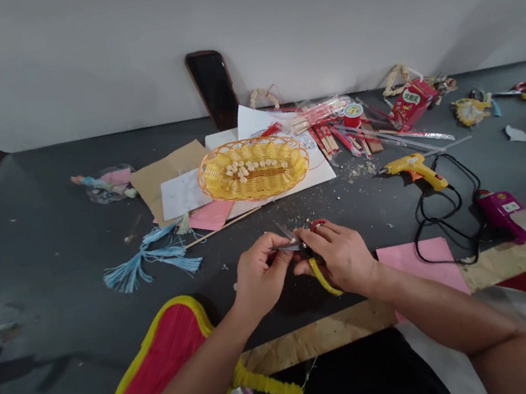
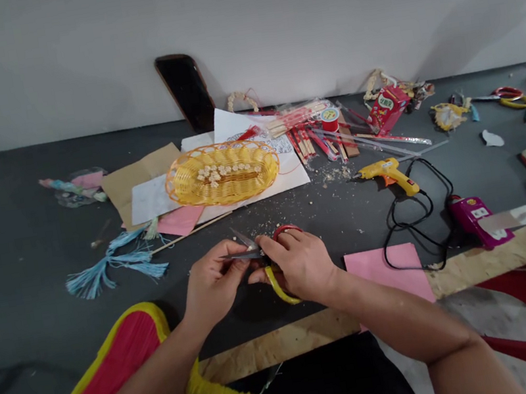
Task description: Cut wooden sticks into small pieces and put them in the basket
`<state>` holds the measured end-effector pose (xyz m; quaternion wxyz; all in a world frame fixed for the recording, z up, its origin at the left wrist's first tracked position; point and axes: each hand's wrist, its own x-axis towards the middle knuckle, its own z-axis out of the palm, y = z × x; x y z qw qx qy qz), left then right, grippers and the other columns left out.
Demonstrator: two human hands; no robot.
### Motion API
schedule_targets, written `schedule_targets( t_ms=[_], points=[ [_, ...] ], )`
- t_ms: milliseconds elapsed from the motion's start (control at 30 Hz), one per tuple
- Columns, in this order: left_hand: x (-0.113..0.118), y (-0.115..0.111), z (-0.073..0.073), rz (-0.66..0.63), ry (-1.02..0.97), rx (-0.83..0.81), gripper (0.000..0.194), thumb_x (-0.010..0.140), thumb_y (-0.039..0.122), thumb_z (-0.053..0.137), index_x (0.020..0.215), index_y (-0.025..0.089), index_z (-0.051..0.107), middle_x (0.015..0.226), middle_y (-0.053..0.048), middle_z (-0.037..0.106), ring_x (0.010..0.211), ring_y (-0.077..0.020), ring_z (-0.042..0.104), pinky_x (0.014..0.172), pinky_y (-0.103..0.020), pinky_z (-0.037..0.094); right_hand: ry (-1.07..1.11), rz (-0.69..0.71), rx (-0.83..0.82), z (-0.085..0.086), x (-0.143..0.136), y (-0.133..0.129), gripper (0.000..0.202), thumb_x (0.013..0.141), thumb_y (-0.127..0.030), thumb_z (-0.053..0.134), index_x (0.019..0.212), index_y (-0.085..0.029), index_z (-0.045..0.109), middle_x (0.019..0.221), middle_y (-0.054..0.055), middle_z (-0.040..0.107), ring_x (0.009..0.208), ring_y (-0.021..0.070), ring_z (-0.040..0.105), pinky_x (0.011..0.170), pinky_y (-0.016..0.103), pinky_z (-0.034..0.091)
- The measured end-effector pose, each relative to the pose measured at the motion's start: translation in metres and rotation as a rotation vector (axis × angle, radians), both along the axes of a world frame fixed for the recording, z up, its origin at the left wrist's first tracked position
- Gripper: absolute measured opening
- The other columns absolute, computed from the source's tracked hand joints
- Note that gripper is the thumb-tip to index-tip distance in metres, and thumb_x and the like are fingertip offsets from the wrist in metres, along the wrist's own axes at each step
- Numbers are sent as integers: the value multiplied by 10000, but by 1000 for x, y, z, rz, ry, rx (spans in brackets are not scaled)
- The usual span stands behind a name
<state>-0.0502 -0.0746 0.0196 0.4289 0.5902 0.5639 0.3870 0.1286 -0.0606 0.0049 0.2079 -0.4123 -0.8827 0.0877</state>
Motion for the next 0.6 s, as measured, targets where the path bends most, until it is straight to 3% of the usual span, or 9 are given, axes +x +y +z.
schedule_targets(
  t_ms=[300, 600],
  points=[
    [2, 0, -2, 28, 19, 29, 87, 803, 216, 553, 742, 169, 594, 648, -5, 683, 579, -131, 638, 532, -199, 460, -31, -30, 43, -4, -3, -5, 536, 924, -554, 449, 1175, -104, 596, 825, 89, 689, 726, 197, 632, 639, 288, 451],
    [-1, -1, 5, -30, 86, 80, 105, 825, 183, 529, 766, 183, 615, 696, 2, 711, 658, -135, 653, 650, -226, 490, 4, -13, 39, 5, 2, 3, 601, 851, -634, 512, 1218, -164, 590, 943, 94, 678, 872, 237, 613, 769, 330, 475]
  ],
)
